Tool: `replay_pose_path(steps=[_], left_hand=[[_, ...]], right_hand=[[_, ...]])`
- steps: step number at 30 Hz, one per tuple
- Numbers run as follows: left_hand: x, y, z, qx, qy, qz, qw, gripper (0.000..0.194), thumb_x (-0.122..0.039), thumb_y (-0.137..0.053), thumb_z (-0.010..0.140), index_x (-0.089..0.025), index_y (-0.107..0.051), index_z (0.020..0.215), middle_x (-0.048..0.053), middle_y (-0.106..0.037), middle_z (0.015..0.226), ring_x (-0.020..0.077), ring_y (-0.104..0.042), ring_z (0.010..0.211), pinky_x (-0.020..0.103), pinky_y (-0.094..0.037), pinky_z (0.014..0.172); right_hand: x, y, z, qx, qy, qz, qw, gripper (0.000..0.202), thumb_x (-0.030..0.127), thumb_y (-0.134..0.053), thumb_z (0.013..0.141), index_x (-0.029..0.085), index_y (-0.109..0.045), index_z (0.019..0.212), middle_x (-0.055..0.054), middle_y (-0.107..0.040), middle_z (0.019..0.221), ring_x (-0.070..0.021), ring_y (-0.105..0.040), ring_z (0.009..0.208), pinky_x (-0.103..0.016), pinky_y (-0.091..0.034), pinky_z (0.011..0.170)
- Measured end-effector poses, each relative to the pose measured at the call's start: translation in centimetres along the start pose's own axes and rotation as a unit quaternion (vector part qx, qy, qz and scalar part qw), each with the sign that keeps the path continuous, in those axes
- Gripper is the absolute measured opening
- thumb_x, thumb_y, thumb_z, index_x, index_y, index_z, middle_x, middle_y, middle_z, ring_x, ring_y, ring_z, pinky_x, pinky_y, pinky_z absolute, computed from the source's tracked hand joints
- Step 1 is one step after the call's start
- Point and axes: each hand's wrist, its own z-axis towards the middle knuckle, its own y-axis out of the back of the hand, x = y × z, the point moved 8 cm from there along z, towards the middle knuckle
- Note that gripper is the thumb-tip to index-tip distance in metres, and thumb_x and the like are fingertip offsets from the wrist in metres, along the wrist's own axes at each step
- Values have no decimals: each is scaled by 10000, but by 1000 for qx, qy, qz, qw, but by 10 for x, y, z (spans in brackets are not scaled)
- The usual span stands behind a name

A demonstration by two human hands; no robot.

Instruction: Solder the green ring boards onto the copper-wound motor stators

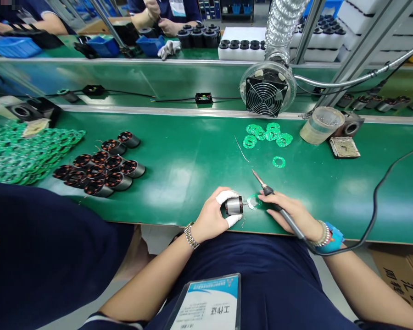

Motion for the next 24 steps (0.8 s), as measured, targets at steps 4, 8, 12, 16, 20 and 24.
replay_pose_path(steps=[4, 8, 12, 16, 20, 24], left_hand=[[6, -3, -3, -11, 35, -120, 992, 473, -179, -684, 656, -212, -415, 1044, 73, -525, 1033, 195, -590, 916, 355, -503, 807], [8, -3, -6, -21, 59, -63, 996, 538, -231, -731, 636, -200, -434, 1084, 77, -560, 1051, 217, -579, 984, 387, -467, 886], [6, 3, -10, -56, 79, 47, 994, 464, -289, -740, 640, -183, -496, 1020, 67, -579, 1003, 216, -576, 946, 382, -472, 855], [5, 4, -12, -68, 82, 55, 993, 454, -319, -728, 654, -166, -492, 1009, 80, -590, 977, 219, -584, 911, 375, -483, 814], [8, 3, -12, -63, 101, 47, 992, 485, -329, -735, 640, -159, -481, 1017, 92, -608, 981, 238, -589, 925, 393, -477, 821], [8, 3, -13, -68, 119, 54, 989, 552, -345, -757, 602, -154, -467, 1031, 94, -616, 969, 247, -594, 905, 393, -483, 797]], right_hand=[[3, 0, 8, -41, -1, -23, 999, 263, 141, -477, 860, 204, -544, 1106, -86, -619, 1123, -183, -585, 1074, -301, -493, 907], [6, 11, 14, -162, -81, -18, 983, 209, 189, -571, 821, 221, -556, 1027, -24, -673, 839, -139, -658, 736, -247, -538, 725], [12, -1, 21, -179, -150, 144, 962, 327, 215, -611, 787, 234, -495, 1093, -37, -651, 941, -127, -644, 706, -236, -548, 637], [19, -23, 31, -66, -169, 335, 925, 415, 228, -678, 731, 245, -475, 1093, -70, -613, 1110, -143, -650, 807, -246, -562, 653], [19, -26, 35, -44, -160, 348, 923, 439, 237, -707, 706, 245, -474, 1078, -49, -650, 1021, -164, -660, 841, -294, -561, 734], [25, -16, 41, -103, -127, 165, 973, 352, 221, -667, 753, 241, -503, 1064, -23, -679, 929, -163, -662, 880, -295, -522, 831]])
